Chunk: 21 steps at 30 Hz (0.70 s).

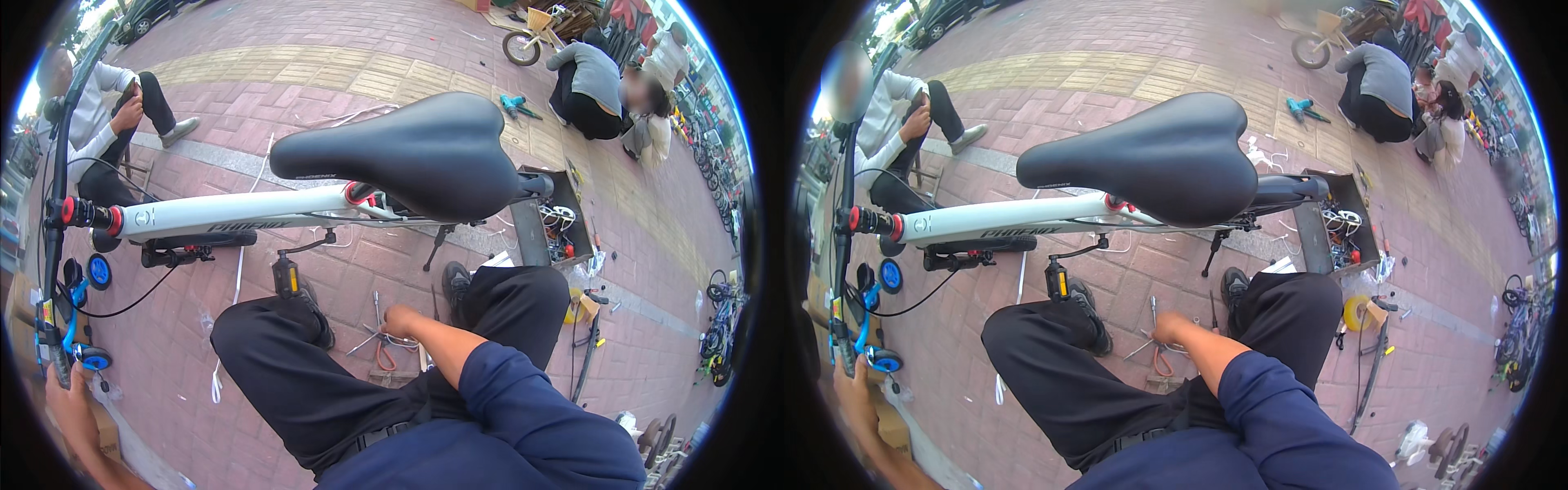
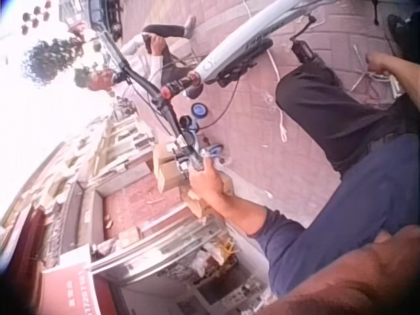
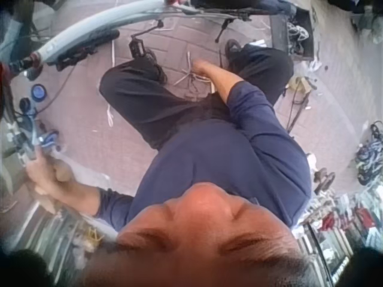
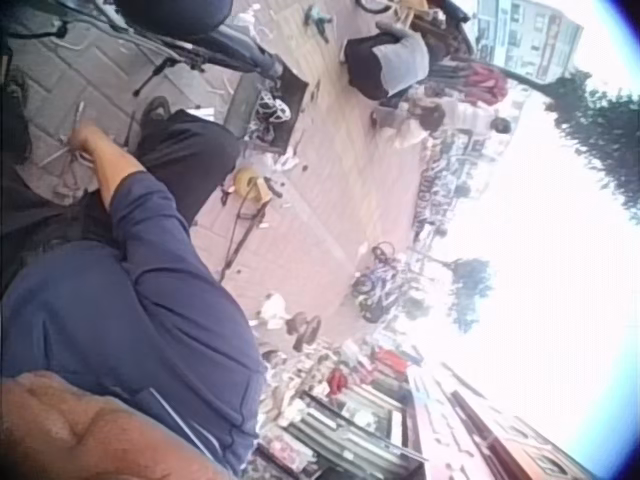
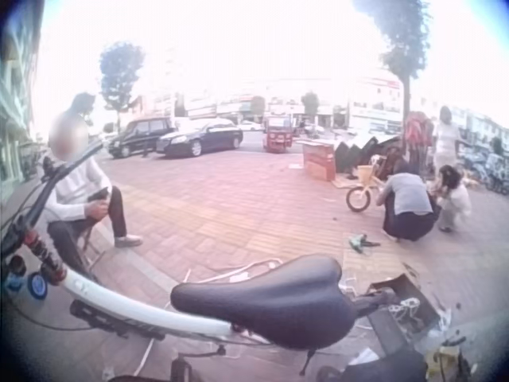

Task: The person assembles a bicycle on a sidewalk, attaching the seat and rear mudguard using a hammer and wrench. The person adjusts the seat position and tightens bolts on the mudguard while another person sits nearby.

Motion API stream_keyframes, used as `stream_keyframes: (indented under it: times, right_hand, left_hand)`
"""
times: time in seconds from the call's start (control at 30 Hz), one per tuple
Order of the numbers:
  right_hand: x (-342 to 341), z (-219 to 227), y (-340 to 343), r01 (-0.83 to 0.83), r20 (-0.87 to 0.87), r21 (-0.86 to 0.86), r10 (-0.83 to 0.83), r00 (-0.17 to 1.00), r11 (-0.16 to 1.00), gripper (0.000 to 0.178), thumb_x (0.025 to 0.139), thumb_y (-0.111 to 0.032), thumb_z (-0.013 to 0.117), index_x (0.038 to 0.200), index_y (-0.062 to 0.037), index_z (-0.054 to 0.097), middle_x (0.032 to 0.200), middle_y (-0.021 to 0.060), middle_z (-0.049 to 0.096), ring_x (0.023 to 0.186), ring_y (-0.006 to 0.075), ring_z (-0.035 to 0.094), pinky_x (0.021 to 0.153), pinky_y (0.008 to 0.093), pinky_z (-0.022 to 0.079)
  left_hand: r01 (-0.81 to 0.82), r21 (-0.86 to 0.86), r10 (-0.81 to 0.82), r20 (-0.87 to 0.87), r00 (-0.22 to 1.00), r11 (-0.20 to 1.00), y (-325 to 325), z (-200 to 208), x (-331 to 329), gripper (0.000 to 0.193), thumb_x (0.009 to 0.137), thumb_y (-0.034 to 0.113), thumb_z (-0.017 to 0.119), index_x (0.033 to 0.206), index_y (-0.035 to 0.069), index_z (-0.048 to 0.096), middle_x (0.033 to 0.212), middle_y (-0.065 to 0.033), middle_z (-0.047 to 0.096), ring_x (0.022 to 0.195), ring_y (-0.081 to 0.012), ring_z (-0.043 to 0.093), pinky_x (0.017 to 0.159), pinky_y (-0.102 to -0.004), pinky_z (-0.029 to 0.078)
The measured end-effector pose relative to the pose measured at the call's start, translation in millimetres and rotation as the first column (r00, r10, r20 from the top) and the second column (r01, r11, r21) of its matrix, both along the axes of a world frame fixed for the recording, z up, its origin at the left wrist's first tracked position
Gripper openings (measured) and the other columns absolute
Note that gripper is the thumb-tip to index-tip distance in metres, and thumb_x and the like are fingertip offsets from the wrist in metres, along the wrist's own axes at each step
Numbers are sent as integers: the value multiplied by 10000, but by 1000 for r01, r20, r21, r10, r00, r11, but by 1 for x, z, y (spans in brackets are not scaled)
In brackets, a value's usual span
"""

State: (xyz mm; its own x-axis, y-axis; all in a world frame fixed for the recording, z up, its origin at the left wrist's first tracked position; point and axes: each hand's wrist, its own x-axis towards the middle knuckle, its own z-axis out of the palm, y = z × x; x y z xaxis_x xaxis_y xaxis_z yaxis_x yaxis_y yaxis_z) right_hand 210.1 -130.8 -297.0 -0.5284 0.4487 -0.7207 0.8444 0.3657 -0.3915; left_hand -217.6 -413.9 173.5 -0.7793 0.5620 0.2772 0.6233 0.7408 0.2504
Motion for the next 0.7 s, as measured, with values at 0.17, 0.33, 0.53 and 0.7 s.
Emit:
stream_keyframes:
  times: [0.17,0.33,0.53,0.7]
  right_hand:
    - [-6,4,1,1,-26,18,-1,1000,1000,472,895,-448,683,1109,-33,755,1121,219,726,1072,388,687,926,473,531]
    - [-38,24,10,287,-344,-153,-323,882,946,585,913,-503,663,1187,11,711,1130,224,729,998,343,721,894,447,543]
    - [-122,82,15,467,-547,-389,-607,577,794,802,887,-612,663,1297,75,610,1236,270,679,1145,385,667,998,423,503]
    - [-178,83,1,355,-638,-272,-444,630,894,673,929,-460,683,1309,83,568,1166,309,675,1118,446,650,967,455,512]
  left_hand:
    - [-11,-70,1,-141,990,997,0,2,5,288,987,230,651,1113,-28,637,888,-104,662,780,-203,560,784,-352,479]
    - [-39,-51,38,-22,999,998,-3,2,-1,381,990,252,647,1283,12,604,1081,-140,683,950,-236,620,897,-362,487]
    - [-88,-40,80,-172,982,995,-11,-7,-14,639,995,312,627,1544,91,387,1525,-194,464,1418,-340,439,1159,-430,352]
    - [-97,-118,66,-244,968,988,-18,-6,-19,576,1002,321,613,1492,60,462,1504,-169,483,1373,-324,472,1149,-418,351]
